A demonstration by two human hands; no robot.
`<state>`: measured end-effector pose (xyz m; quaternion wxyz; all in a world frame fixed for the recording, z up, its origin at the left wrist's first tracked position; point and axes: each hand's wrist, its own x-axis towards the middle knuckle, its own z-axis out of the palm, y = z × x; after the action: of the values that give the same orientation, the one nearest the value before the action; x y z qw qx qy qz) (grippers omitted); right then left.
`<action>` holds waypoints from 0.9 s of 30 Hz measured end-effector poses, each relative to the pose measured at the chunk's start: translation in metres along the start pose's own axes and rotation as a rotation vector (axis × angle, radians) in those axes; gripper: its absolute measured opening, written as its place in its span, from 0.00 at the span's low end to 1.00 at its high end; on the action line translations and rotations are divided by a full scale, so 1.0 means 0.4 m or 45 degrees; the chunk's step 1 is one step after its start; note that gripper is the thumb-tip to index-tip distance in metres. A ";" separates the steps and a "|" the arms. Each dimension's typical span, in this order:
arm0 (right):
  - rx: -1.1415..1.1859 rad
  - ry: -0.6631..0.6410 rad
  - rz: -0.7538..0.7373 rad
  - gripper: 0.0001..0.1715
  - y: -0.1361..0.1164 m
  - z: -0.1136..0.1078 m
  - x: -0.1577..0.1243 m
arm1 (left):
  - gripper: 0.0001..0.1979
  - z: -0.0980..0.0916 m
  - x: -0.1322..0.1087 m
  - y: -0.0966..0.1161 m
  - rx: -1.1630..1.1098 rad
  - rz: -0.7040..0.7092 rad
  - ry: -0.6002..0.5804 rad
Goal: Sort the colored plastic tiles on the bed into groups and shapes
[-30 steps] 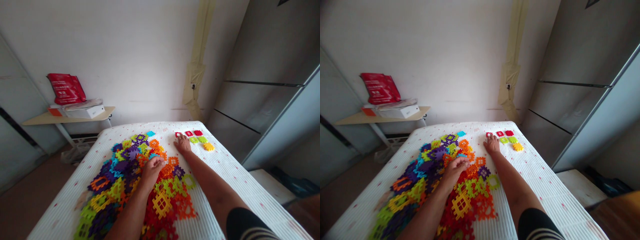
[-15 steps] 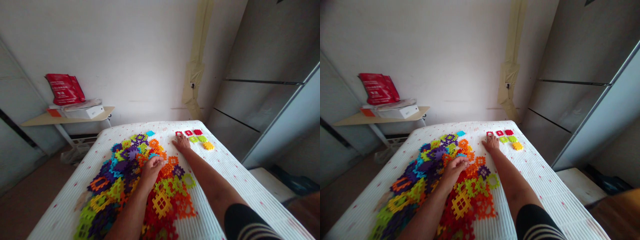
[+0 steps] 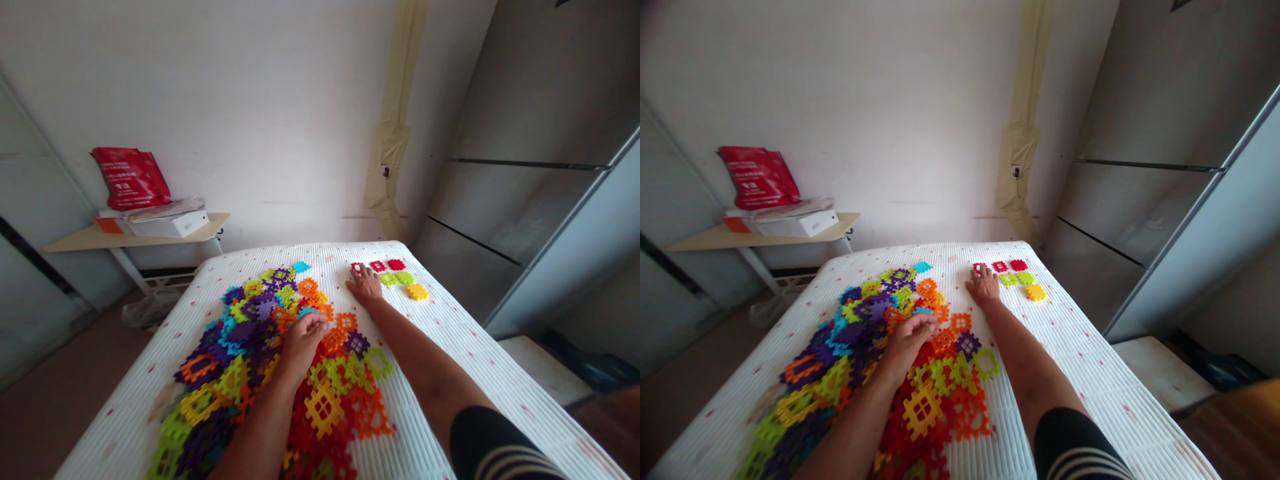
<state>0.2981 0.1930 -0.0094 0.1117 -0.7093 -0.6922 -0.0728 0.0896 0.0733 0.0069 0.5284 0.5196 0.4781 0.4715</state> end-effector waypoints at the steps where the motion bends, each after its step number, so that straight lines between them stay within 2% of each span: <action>1: -0.002 -0.006 -0.018 0.24 0.000 -0.002 -0.001 | 0.15 0.000 0.000 0.001 -0.002 -0.002 0.006; 12: -0.018 -0.048 0.017 0.26 0.008 0.015 0.009 | 0.14 -0.002 -0.001 0.001 -0.012 0.019 -0.007; 19: -0.005 -0.049 0.017 0.25 0.006 0.007 0.006 | 0.13 -0.002 -0.001 0.006 0.002 0.020 0.009; 27: 0.070 0.029 0.019 0.24 -0.002 -0.004 -0.022 | 0.13 -0.005 -0.011 0.035 -0.070 0.026 0.006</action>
<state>0.2971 0.1841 -0.0103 0.1398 -0.7102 -0.6872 -0.0610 0.0871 0.0694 0.0210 0.5366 0.5084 0.4609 0.4910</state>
